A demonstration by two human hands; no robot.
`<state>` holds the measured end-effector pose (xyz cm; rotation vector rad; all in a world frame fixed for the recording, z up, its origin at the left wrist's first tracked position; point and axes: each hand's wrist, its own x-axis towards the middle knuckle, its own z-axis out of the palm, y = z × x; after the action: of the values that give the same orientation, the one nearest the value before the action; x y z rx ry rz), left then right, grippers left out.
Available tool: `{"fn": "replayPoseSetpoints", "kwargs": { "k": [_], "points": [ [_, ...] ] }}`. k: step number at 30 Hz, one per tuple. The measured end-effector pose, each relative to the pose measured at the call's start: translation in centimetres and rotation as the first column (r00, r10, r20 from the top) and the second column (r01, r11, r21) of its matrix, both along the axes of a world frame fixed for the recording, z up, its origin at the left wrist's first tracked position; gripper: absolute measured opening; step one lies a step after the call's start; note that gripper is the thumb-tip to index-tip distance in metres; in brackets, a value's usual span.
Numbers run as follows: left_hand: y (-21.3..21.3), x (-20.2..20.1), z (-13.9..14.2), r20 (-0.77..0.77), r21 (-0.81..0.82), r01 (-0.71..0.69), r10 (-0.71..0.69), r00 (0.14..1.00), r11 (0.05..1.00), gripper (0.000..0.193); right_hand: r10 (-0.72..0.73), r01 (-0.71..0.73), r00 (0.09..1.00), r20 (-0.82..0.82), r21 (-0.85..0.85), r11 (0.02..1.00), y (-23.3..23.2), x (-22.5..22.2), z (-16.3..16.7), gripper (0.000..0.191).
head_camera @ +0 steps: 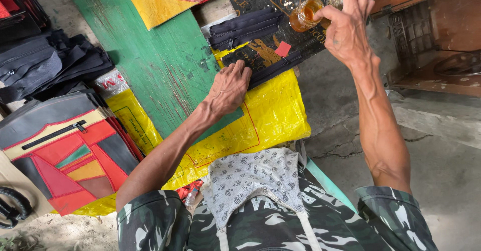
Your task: The person aligns black zippers along the top edges of colorful fabric panels on the workbench, pinching and pressing the zipper tape into place by hand, then stacks the finished panels with other completed pieces on the table.
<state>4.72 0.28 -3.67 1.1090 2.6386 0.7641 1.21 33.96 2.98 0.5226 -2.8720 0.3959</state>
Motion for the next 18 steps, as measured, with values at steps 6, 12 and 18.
{"fn": "replayPoseSetpoints", "kwargs": {
  "k": [6,12,18],
  "points": [
    [-0.1,0.0,0.4,0.007,0.018,-0.006,0.006,1.0,1.0,0.018,-0.034,-0.005,0.994,-0.107,-0.347,0.938,-1.1,-1.3,2.3,0.023],
    [-0.2,-0.2,0.3,0.029,0.027,0.0,0.0,1.0,1.0,0.015,-0.219,0.195,0.97,0.102,-0.864,0.463,-6.8,7.5,1.8,0.023],
    [-0.3,-0.3,0.1,0.003,0.031,0.016,-0.016,1.0,0.999,0.017,-0.107,0.594,0.762,0.639,-0.623,0.509,-10.6,14.4,-3.4,0.05]
  ]
}}
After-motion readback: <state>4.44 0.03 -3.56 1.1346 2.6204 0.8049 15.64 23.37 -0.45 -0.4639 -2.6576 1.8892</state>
